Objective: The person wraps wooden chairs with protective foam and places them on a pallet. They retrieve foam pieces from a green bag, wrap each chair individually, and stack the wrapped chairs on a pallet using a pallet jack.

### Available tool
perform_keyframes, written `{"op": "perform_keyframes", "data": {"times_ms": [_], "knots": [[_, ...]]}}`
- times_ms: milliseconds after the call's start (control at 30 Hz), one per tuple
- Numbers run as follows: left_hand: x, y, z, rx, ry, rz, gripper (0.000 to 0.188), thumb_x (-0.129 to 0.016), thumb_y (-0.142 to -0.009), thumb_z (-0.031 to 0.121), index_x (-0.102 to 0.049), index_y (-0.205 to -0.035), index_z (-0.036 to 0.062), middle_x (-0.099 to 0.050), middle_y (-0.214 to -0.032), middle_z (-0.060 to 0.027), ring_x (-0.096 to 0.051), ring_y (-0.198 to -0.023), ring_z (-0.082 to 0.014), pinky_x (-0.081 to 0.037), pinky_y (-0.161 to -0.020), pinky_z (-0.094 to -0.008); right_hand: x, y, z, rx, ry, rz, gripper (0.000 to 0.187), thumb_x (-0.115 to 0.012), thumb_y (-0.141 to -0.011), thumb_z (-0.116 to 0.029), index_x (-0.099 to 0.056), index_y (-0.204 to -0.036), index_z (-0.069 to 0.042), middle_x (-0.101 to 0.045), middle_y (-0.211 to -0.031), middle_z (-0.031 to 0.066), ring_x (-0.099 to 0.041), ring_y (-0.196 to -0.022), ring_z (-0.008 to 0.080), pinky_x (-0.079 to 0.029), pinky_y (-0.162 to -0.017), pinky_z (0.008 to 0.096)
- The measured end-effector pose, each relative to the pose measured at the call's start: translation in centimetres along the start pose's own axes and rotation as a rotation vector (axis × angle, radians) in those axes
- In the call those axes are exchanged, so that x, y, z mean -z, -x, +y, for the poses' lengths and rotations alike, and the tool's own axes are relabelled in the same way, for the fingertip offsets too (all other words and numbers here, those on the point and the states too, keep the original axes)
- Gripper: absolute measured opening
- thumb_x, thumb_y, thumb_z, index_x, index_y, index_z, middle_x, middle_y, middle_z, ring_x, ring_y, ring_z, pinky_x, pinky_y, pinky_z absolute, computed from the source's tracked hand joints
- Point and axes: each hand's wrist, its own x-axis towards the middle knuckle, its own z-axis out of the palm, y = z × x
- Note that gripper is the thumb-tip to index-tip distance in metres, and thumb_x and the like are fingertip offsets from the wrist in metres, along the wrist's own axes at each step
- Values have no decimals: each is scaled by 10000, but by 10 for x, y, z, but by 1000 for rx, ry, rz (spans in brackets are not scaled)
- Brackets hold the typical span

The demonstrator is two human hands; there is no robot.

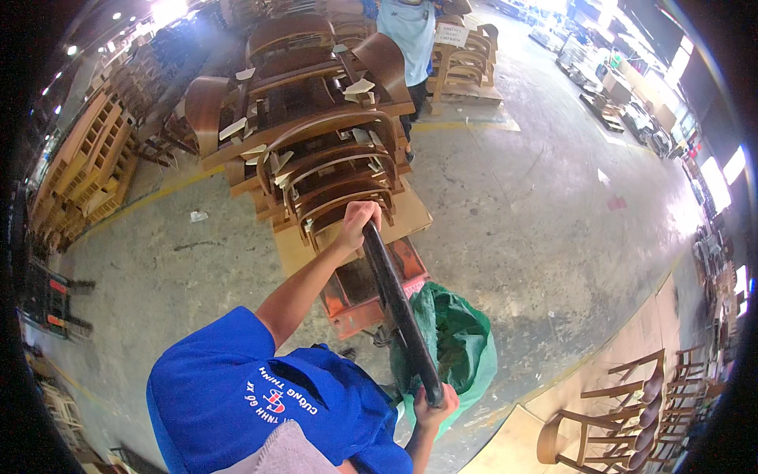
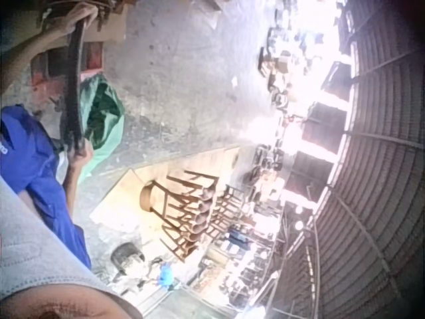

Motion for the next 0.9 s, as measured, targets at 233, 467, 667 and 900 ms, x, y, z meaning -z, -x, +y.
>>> {"op": "perform_keyframes", "data": {"times_ms": [233,467,667,900], "knots": [[1,0,-2,-15,18,-6,564,-484,-1075,356,-586,-635,19,-543,-574,-11,-494,-548,-92,-383,-543,-289,0,-7,-15,-36,-4,5,349,-812,-807,-278,-577,-700,-43,-510,-600,134,-516,-529,357,-371,-529,440],[2,0,-7,-1,21,-13,558,-485,-1081,366,-589,-656,20,-544,-603,-18,-504,-580,-101,-386,-563,-289,-2,-9,-16,-25,-19,26,347,-797,-817,-270,-565,-683,-49,-501,-596,134,-506,-523,357,-364,-525,445],[2,1,-6,-5,30,-19,579,-490,-1090,406,-594,-671,21,-556,-613,-32,-517,-587,-114,-394,-574,-296,-1,-9,-16,-20,-16,22,341,-792,-830,-281,-584,-692,-48,-512,-602,135,-517,-526,353,-363,-522,447],[3,4,-9,-21,2,0,577,-498,-1089,404,-590,-660,29,-546,-611,-3,-506,-597,-91,-385,-573,-290,0,-8,-15,-47,-19,20,368,-795,-830,-318,-591,-693,-45,-521,-605,140,-534,-537,365,-378,-526,449]]}}
